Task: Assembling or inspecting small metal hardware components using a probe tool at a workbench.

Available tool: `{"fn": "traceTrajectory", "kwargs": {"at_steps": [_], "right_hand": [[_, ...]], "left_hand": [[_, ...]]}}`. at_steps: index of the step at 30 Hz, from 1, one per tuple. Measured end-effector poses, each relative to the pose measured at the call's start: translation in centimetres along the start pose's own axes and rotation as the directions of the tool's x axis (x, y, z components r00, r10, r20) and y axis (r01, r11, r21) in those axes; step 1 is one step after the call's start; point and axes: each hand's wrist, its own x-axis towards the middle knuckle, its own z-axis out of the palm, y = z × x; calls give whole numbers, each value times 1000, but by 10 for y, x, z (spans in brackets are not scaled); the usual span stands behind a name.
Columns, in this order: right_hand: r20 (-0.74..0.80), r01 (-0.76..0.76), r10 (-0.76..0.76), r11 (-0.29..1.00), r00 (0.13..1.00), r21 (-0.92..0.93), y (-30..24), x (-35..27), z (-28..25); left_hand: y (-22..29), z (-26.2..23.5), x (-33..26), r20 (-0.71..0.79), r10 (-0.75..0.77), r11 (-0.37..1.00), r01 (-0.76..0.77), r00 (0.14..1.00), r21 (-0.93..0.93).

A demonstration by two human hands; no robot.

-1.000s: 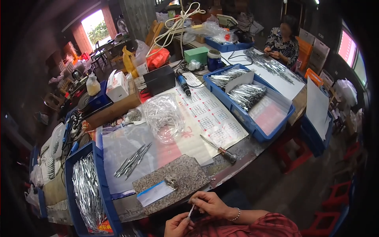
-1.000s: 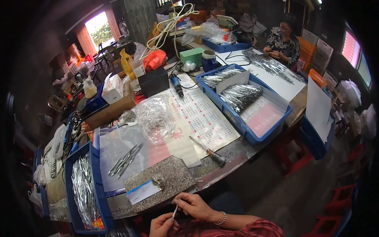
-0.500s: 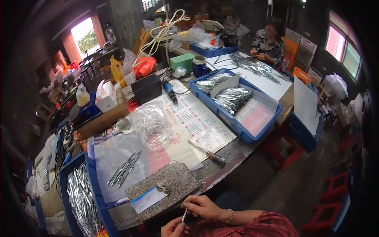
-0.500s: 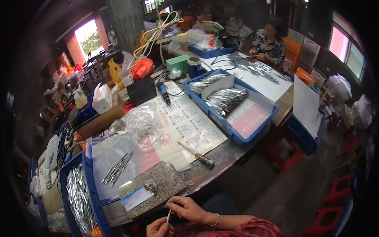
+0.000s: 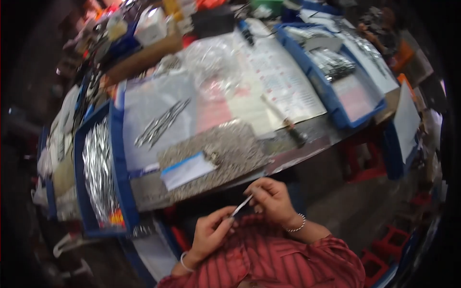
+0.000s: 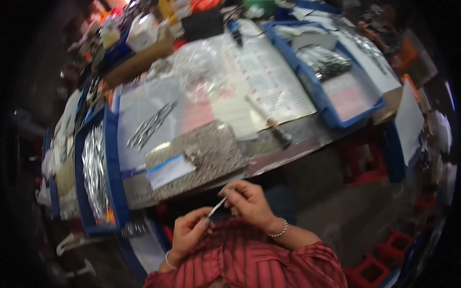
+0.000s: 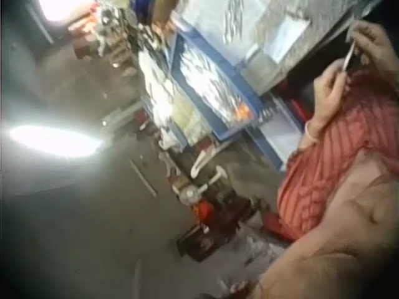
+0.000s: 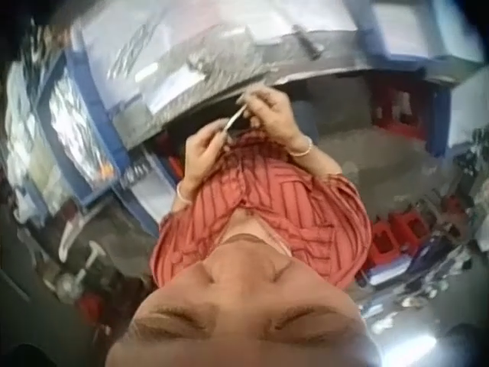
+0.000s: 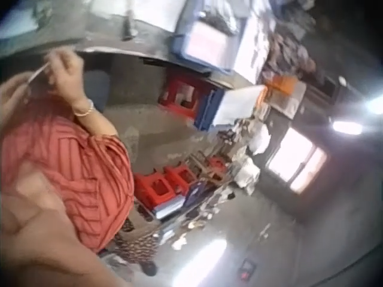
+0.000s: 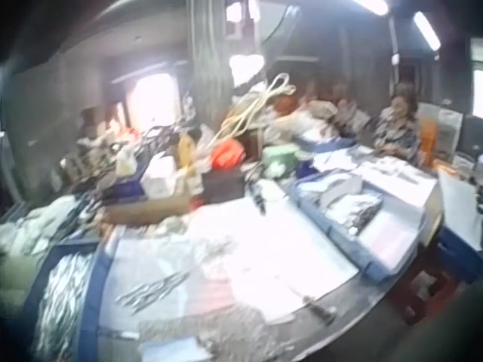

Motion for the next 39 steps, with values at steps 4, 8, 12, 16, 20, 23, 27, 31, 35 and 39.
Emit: {"fn": "traceTrajectory", "kwargs": {"at_steps": [4, 8, 12, 16, 20, 23, 27, 31, 35, 39], "right_hand": [[27, 32, -34, 998, 999, 47, 6, 3, -1], [52, 32, -37, 996, 998, 78, 10, 6, 4], [48, -5, 2, 997, 999, 73, 14, 9, 3], [48, -42, 38, 996, 998, 75, 14, 9, 3], [49, -72, 67, 991, 997, 117, 15, 13, 3], [66, -89, 81, 985, 995, 145, 13, 16, 7], [90, -111, 96, 978, 991, 174, 15, 18, 8], [62, -150, 141, 974, 988, 172, 9, 18, 2], [18, -204, 203, 974, 979, 98, 10, 17, -1], [142, -64, 51, 994, 989, 90, 20, 21, 3]], "left_hand": [[2, -5, -3, -34, 23, 1000, -23, 999, -13], [-2, -10, -5, -53, 33, 999, -33, 998, 11], [-5, -10, -3, -25, -1, 1000, 1, 1000, 7], [-5, -11, -3, 0, -31, 999, 31, 1000, -26], [-13, -15, -3, 56, -72, 988, 79, 996, -135], [-16, -21, -3, 123, -244, 878, 273, 962, -392], [-22, -27, 0, 186, -275, 792, 332, 943, -513], [-18, -22, 8, 204, -267, 806, 334, 942, -488], [-12, -6, 7, 68, -304, 897, 309, 950, -317], [-23, 1, 1, -118, -127, 989, 117, 985, -91]]}}
